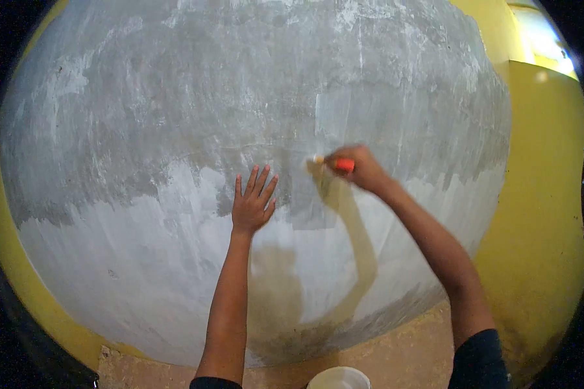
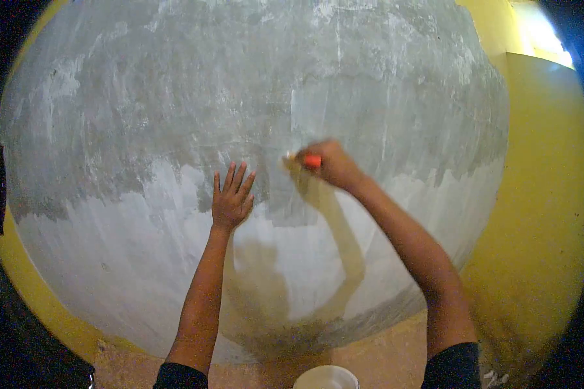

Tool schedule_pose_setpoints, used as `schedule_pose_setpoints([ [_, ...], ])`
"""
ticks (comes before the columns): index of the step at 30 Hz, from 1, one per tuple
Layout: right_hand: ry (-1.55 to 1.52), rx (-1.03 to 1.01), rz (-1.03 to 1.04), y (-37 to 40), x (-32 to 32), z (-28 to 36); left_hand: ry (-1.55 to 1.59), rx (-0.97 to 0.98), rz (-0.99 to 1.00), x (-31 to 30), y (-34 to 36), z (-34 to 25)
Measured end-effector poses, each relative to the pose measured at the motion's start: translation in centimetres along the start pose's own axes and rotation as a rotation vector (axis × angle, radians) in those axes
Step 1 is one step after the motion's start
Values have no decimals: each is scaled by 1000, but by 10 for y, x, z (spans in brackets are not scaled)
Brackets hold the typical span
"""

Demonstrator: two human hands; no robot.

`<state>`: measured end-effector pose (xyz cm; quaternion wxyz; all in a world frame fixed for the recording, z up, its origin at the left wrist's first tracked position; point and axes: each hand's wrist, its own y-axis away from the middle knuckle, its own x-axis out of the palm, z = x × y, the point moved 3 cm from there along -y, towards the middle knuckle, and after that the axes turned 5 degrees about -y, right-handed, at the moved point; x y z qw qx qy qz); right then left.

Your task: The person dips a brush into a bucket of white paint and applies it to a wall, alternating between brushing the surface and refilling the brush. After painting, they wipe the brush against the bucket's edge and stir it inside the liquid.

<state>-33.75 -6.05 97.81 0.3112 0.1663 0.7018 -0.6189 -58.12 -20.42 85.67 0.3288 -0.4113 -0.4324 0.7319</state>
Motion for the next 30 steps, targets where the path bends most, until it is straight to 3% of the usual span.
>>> schedule_pose_setpoints([
  [1,42,-74,-50,-26,-22,-6,-11,1,-11,1,-1,1],
  [4,132,32,-157,-92,-79,2,1,-3,-9,4,1,2],
  [6,358,-259,-295,-112,-98,11,8,-8,1,4,0,2],
  [9,418,-219,-344,-106,-91,18,12,-5,-12,4,0,2],
  [11,316,-297,-382,-76,-55,9,18,-7,-16,4,0,2],
  [14,617,-90,-54,9,40,-18,16,-9,-24,3,0,1],
  [17,549,-177,38,103,121,-9,7,-9,-30,3,-2,1],
  [20,393,-174,140,163,161,19,17,-11,-30,4,-1,0],
  [22,270,-97,326,167,151,27,23,-5,-40,5,0,0],
  [24,124,9,352,147,121,12,29,-5,-59,6,1,1],
  [26,-42,51,178,95,68,-4,19,-6,-57,5,1,1],
  [28,85,-52,228,27,6,-16,5,-1,-56,6,1,1],
  [30,238,-196,-18,-36,-55,-18,2,4,-74,8,1,2],
])
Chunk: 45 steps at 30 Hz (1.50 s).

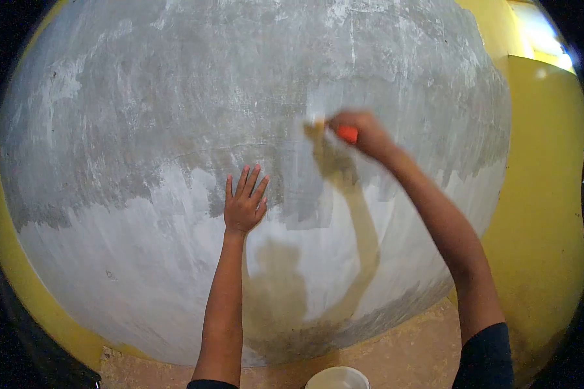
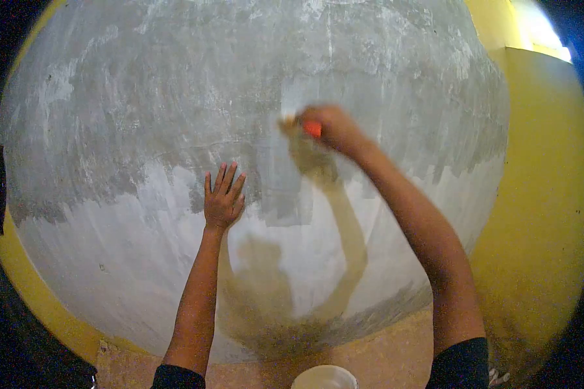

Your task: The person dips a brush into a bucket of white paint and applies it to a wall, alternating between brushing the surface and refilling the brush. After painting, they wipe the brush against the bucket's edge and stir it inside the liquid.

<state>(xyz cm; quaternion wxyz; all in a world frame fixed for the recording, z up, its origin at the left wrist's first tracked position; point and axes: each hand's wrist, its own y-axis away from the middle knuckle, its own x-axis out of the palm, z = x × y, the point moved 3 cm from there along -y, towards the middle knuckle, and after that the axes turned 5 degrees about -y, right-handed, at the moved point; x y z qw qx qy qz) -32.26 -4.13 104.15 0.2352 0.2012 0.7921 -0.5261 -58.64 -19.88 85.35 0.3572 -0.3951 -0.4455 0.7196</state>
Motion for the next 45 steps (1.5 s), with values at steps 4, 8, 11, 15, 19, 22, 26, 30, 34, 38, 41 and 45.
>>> schedule_pose_setpoints([
  [4,195,-21,-243,-69,-62,-14,-20,-3,36,0,1,0],
  [8,217,-7,-305,-43,-23,1,-6,-1,8,-1,0,0],
  [11,222,71,-239,40,67,16,-7,-4,5,-1,0,1],
  [15,86,258,-64,164,166,82,-14,-5,0,1,1,1],
  [19,31,302,135,227,200,124,2,-1,-15,0,1,1],
  [22,-212,322,164,215,155,105,30,-5,-23,-1,0,2],
  [26,-210,206,56,130,58,9,4,3,-19,1,2,0],
  [30,-57,127,-139,27,-32,-23,5,-3,-9,0,1,0],
  [34,141,34,-335,9,-49,-12,-1,-3,-2,3,2,1],
  [38,164,108,-357,65,13,-4,-11,11,-28,4,2,3],
  [41,93,368,-184,149,86,20,2,6,-34,2,0,2],
  [45,3,327,-13,216,120,69,8,0,-24,3,2,2],
])
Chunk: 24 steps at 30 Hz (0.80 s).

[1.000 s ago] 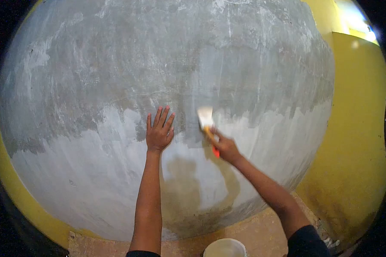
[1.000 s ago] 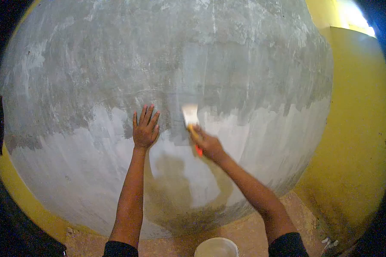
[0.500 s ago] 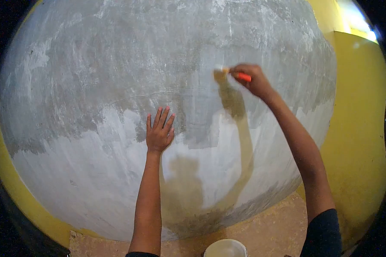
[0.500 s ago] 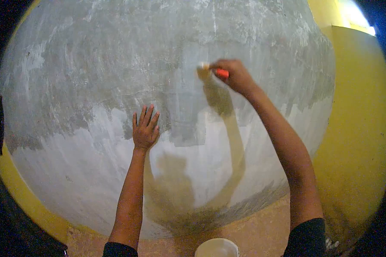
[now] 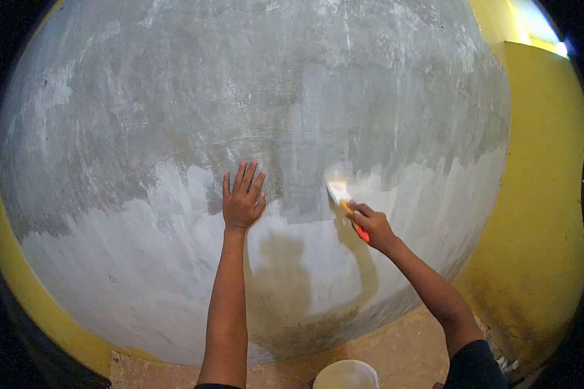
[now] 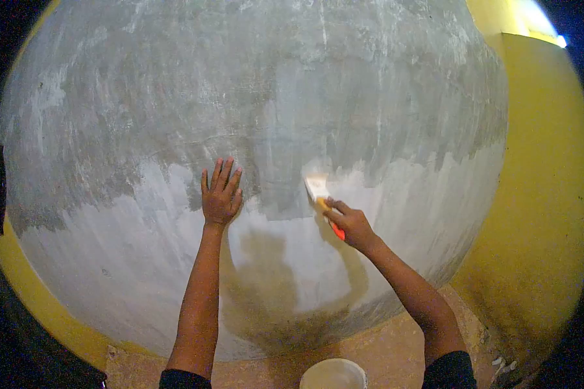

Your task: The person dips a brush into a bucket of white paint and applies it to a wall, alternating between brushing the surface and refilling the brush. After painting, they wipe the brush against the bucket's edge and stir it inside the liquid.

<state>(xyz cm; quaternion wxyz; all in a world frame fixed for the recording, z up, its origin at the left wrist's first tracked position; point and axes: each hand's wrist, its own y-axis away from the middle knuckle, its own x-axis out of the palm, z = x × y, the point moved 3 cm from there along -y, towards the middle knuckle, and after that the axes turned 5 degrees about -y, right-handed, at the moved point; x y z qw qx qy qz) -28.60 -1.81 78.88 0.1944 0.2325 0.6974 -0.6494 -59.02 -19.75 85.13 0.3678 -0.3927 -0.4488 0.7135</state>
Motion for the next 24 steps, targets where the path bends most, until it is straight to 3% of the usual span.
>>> schedule_pose_setpoints([
  [4,-116,0,168,-6,-34,4,5,11,-19,1,1,-1],
  [6,-209,33,177,-39,-62,-17,11,22,3,3,1,0],
  [9,-32,-121,114,-125,-124,-47,-1,21,0,4,1,0],
  [12,-94,-128,-101,-189,-180,-51,3,26,0,4,1,1],
  [13,-93,-129,-101,-191,-183,-46,2,25,-1,4,0,0],
  [17,-18,-257,-419,-177,-165,-20,4,22,19,2,0,0],
  [19,-117,-244,-395,-164,-137,0,6,18,29,2,2,0],
  [22,-328,-205,-109,-156,-93,40,24,6,-24,7,3,4],
  [24,-413,-180,116,-153,-62,62,126,-162,-228,5,4,11],
])
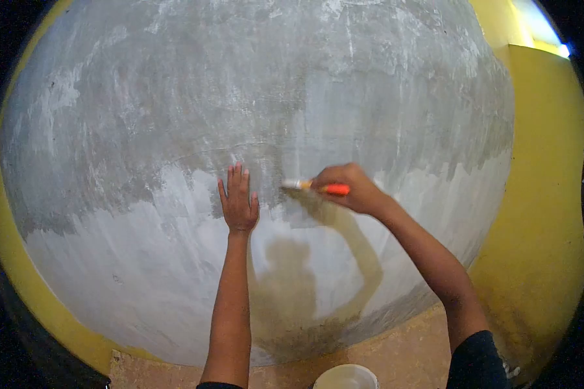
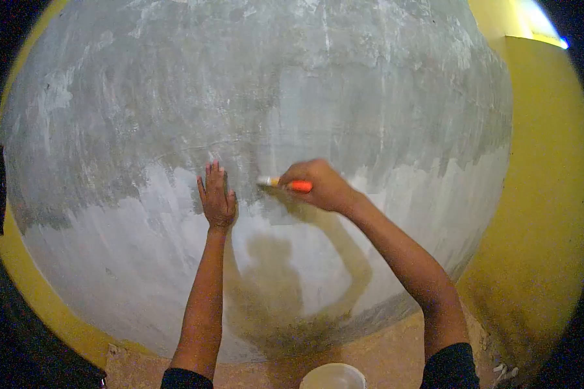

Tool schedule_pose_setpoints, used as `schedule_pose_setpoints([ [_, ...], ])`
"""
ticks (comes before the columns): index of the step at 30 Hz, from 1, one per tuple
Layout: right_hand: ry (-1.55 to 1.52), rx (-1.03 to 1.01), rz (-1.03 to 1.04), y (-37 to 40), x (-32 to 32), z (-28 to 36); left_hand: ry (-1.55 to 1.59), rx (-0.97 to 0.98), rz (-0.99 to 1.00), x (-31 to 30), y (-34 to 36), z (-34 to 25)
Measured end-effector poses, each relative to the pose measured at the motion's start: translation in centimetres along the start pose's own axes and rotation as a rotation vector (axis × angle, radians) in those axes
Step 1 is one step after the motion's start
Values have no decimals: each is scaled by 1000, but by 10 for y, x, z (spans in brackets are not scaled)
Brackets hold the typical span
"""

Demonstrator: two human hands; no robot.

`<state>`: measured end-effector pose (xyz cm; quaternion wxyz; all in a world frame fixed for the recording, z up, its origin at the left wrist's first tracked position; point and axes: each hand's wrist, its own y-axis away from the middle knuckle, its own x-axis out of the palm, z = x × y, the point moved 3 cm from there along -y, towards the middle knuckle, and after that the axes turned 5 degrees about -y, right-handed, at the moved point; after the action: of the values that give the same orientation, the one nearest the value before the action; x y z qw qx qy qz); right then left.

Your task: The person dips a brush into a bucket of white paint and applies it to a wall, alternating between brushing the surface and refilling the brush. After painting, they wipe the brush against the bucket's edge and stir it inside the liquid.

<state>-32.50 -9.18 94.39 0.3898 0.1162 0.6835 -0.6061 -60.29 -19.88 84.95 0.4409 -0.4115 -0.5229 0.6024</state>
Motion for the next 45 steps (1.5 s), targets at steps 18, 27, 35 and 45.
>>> schedule_pose_setpoints([
  [18,751,-283,-359,-113,-67,-42,-155,53,220,-7,-3,-10],
  [27,582,-4,28,15,59,-11,-75,52,206,-11,-4,-10],
  [35,512,-88,-148,-123,-90,-7,-83,62,166,-9,-3,-9],
  [45,727,-161,-400,-129,-63,-12,-106,55,165,-10,-3,-8],
])
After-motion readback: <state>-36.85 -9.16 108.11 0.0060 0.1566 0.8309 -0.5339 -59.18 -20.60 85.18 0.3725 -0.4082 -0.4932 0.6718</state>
